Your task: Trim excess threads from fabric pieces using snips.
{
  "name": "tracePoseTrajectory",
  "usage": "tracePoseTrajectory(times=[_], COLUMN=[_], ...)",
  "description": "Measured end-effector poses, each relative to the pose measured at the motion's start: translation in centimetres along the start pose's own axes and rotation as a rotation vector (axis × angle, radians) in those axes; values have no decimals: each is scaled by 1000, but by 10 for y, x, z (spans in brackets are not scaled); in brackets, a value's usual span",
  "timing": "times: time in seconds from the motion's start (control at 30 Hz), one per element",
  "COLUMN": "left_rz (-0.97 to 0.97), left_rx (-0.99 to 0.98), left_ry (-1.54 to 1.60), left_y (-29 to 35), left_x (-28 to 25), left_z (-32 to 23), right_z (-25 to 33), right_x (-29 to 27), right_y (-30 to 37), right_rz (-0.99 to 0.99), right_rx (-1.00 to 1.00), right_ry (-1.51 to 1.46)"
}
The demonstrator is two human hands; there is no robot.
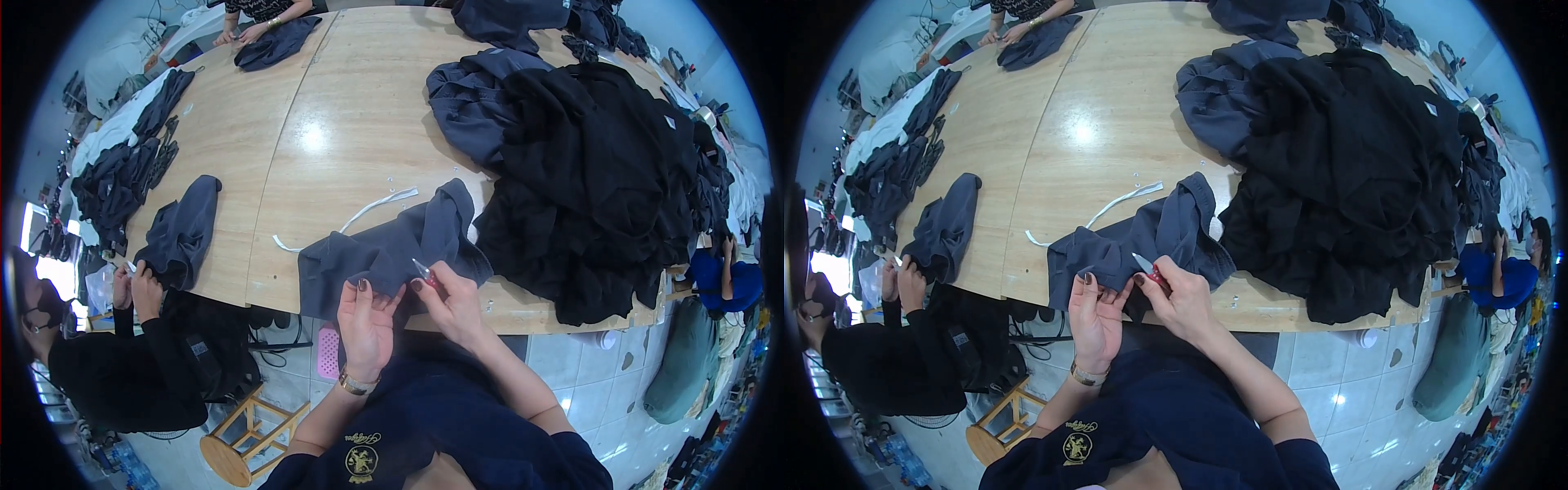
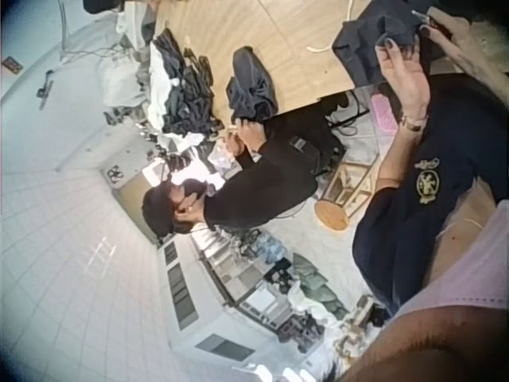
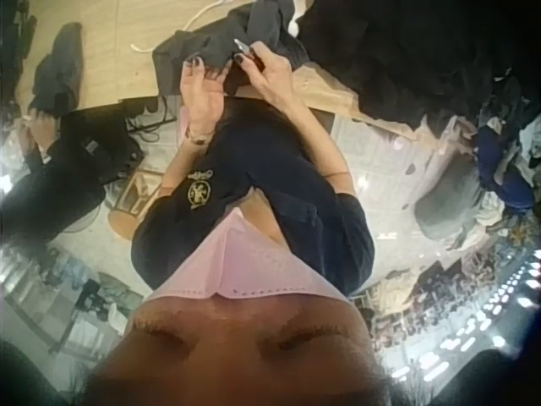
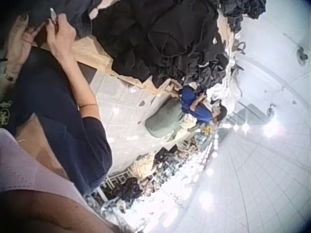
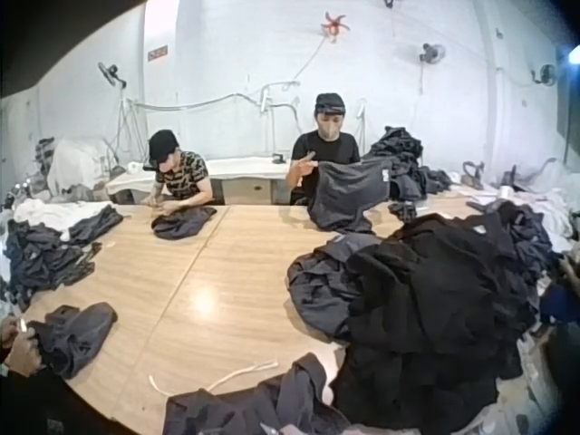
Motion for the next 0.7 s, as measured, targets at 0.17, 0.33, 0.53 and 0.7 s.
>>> tracePoseTrajectory(times=[0.17,0.33,0.53,0.7], left_rz=[-4,3,5,-13], left_rx=[9,8,11,20], left_ry=[-8,-10,-23,-6], left_y=[0,1,1,0], left_x=[-6,-8,-5,-8], left_z=[1,3,5,5], right_z=[2,-1,2,1], right_x=[-1,4,3,2], right_y=[3,6,3,6], right_rz=[20,39,8,5], right_rx=[-76,-162,-176,-207], right_ry=[68,201,221,233])
Point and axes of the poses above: each hand's wrist, its own y-axis away from the middle knuckle, its own x-axis out of the palm, z = x × y, the point moved 3 cm from there along -y, towards the middle knuckle, and after that the axes turned 4 degrees about x, right-handed, at the moved point
